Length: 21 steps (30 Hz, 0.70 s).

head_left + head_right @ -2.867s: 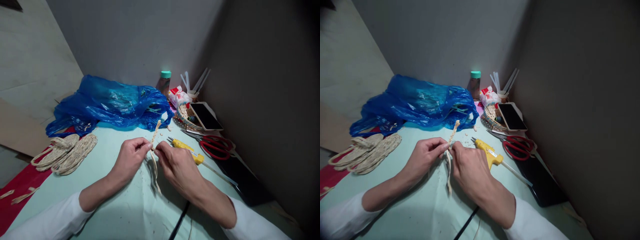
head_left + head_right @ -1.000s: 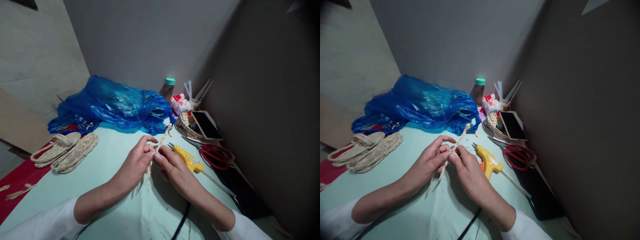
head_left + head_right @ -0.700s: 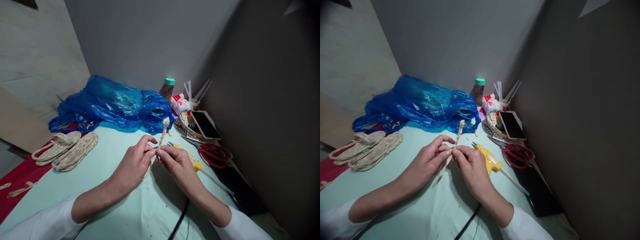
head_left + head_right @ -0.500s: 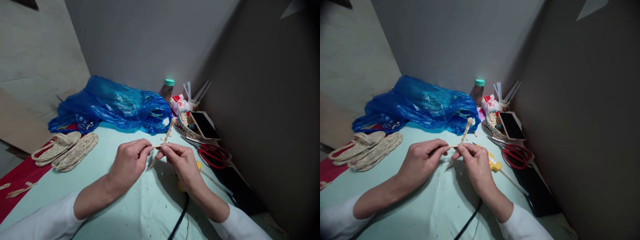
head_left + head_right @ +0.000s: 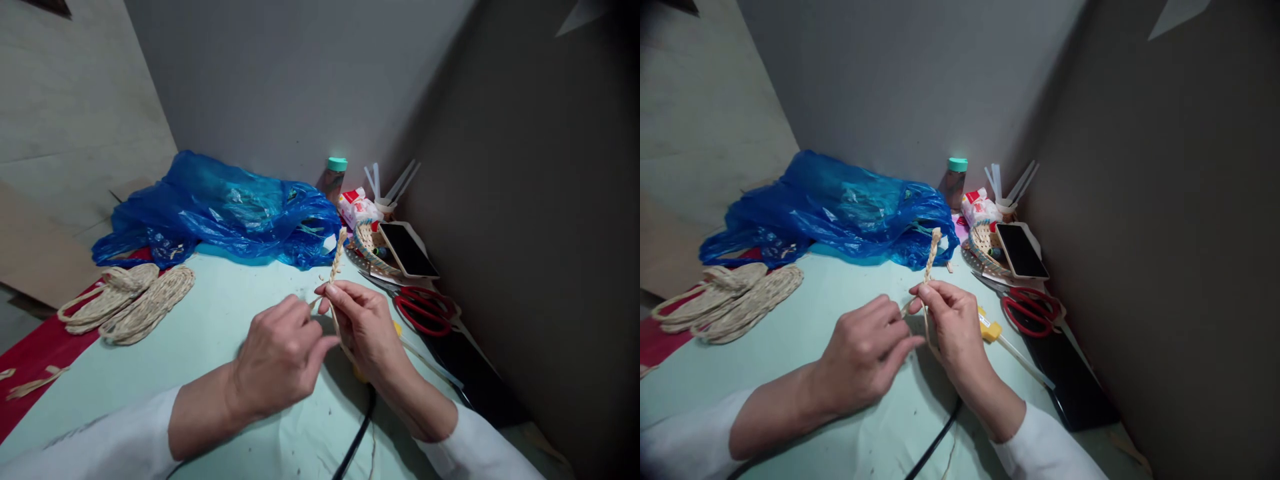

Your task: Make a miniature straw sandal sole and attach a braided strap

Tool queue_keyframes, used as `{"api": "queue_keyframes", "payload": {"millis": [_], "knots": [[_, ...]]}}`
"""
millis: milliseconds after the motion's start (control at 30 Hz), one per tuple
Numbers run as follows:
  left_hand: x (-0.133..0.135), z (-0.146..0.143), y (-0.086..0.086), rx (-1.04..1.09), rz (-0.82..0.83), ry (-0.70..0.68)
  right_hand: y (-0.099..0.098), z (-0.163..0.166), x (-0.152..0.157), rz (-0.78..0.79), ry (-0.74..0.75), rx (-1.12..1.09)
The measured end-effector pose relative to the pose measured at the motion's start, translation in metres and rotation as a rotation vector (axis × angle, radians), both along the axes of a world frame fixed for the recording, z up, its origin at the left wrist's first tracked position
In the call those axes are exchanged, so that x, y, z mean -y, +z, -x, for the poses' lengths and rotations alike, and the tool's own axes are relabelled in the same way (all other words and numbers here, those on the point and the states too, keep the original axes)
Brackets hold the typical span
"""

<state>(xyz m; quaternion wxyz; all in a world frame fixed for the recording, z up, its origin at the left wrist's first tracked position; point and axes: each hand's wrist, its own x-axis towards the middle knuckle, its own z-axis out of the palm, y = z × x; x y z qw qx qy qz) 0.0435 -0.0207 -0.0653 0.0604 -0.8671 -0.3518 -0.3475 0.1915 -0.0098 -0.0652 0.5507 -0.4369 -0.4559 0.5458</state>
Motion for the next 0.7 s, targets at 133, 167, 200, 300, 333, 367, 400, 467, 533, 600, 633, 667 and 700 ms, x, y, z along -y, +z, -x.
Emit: {"api": "queue_keyframes", "payload": {"millis": [133,167,200,300,333,367,400,467,533,600,633,667,700], "knots": [[-0.012,0.006,0.012,0.435,0.475,0.031,0.004,0.003,0.003,0.017,0.081,-0.021],[-0.015,0.006,0.013,0.522,0.698,-0.044,0.005,0.004,0.004,0.016,0.102,-0.023],[-0.017,0.006,0.013,0.597,0.925,-0.132,0.005,0.005,0.005,0.012,0.121,-0.02],[-0.021,0.005,0.011,0.754,1.306,-0.261,0.006,0.005,0.007,-0.009,0.175,0.028],[-0.021,0.005,0.011,0.776,1.312,-0.242,0.005,0.005,0.008,-0.012,0.197,0.054],[-0.021,0.005,0.011,0.776,1.284,-0.212,0.005,0.004,0.008,-0.016,0.22,0.083],[-0.021,0.006,0.011,0.755,1.241,-0.181,0.005,0.004,0.008,-0.021,0.242,0.11],[-0.021,0.008,0.012,0.689,1.141,-0.116,0.005,0.002,0.008,-0.05,0.265,0.196],[-0.022,0.011,0.013,0.633,1.043,-0.05,0.005,-0.001,0.008,-0.121,0.259,0.385],[-0.022,0.012,0.012,0.601,0.956,0.017,0.005,-0.004,0.008,-0.21,0.224,0.667],[-0.023,0.012,0.01,0.587,0.92,0.05,0.005,-0.005,0.009,-0.26,0.191,0.813],[-0.023,0.012,0.009,0.579,0.889,0.083,0.004,-0.005,0.009,-0.312,0.15,0.943],[-0.024,0.012,0.008,0.579,0.863,0.113,0.004,-0.005,0.01,-0.369,0.107,1.044]]}}
